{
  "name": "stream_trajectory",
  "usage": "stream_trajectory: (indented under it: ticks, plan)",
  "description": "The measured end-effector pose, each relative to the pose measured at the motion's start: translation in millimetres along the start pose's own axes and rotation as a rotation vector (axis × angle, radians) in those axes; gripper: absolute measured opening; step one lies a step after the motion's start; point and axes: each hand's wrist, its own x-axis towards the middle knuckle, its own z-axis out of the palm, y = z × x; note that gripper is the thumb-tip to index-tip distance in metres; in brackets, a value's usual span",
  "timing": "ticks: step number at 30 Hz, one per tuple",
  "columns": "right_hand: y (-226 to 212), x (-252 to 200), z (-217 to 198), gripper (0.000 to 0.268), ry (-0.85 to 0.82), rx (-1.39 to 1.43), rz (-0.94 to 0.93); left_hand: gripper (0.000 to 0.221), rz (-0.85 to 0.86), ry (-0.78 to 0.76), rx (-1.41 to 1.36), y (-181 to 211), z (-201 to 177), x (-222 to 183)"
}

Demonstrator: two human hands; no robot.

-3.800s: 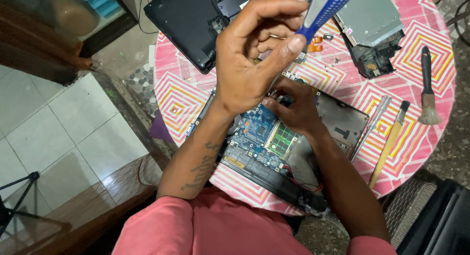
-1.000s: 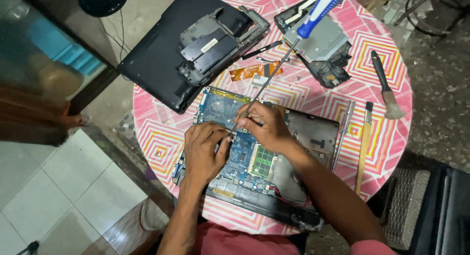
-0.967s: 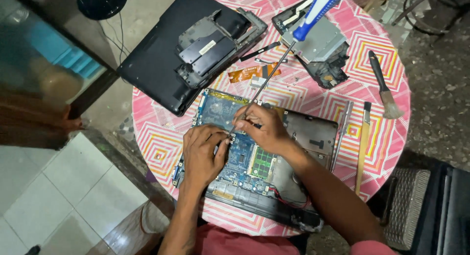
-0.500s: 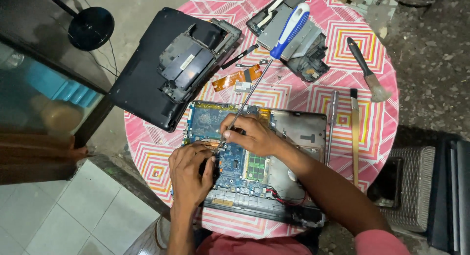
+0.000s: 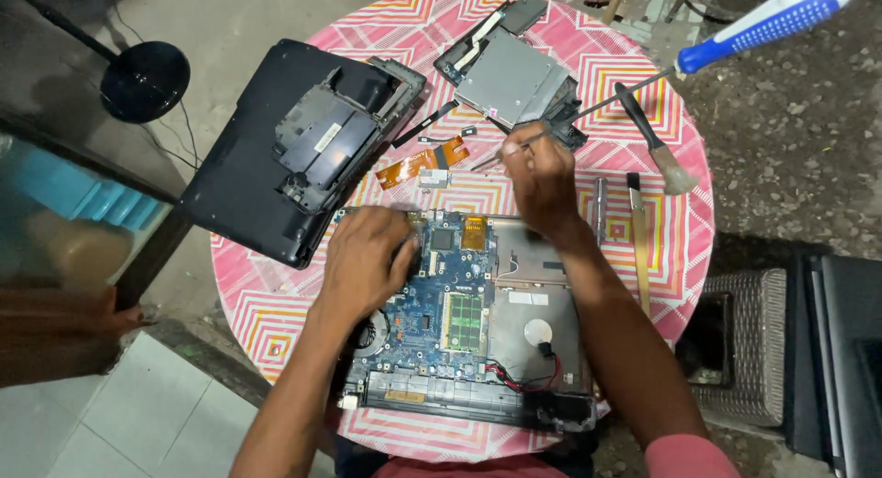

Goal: Disassembling a laptop to access and manipulate internal components like the motherboard and ribbon cables using a screwdriver.

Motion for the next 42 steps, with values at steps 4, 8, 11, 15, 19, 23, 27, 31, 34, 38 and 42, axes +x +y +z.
stream_trajectory:
  ticks: [4, 8, 11, 15, 19, 23, 27, 31, 34, 38, 42]
  plan:
    - [30.8, 6.4, -10.3, 0.019, 0.167, -0.813, -0.454, 0.011, 0.074, 0.013, -0.167, -6.1, 41.8, 70.0]
    - [36.7, -0.1, -4.4, 0.02, 0.203, -0.876, -0.476, 0.009, 0.004, 0.041, -0.255, -1.8, 86.6, 103.5]
    - [30.6, 4.1, -3.3, 0.018, 0.189, -0.817, -0.527, 0.012, -0.02, -0.053, -0.193, -3.5, 102.4, 103.1]
    - [41.7, 3.8, 0.7, 0.008, 0.186, -0.694, -0.631, 0.013, -0.012, -0.038, -0.19, -5.6, 102.9, 103.3]
    - [41.5, 1.2, -1.8, 0.008, 0.17, -0.684, -0.596, 0.019, -0.056, -0.082, -0.217, -6.1, 102.6, 102.3]
    - [43.6, 2.5, -2.2, 0.007, 0.188, -0.654, -0.614, 0.018, -0.066, -0.055, -0.242, -6.6, 101.6, 100.3]
    - [44.3, -0.4, -0.5, 0.016, 0.218, -0.657, -0.653, 0.017, -0.082, -0.047, -0.268, -9.1, 103.2, 97.7]
    - [40.7, 0.4, -3.9, 0.012, 0.188, -0.622, -0.627, 0.016, -0.074, -0.029, -0.301, -9.0, 100.5, 98.1]
    - [34.0, -1.1, -5.0, 0.01, 0.118, -0.492, -0.394, 0.016, -0.079, -0.024, -0.316, -10.0, 99.8, 100.9]
    - [37.9, -10.8, 1.1, 0.029, 0.042, -0.293, -0.13, 0.013, -0.065, -0.016, -0.308, -11.0, 99.8, 98.9]
    - [38.6, -8.4, -1.4, 0.015, 0.081, -0.504, -0.452, 0.013, -0.049, -0.006, -0.318, -6.9, 95.3, 98.8]
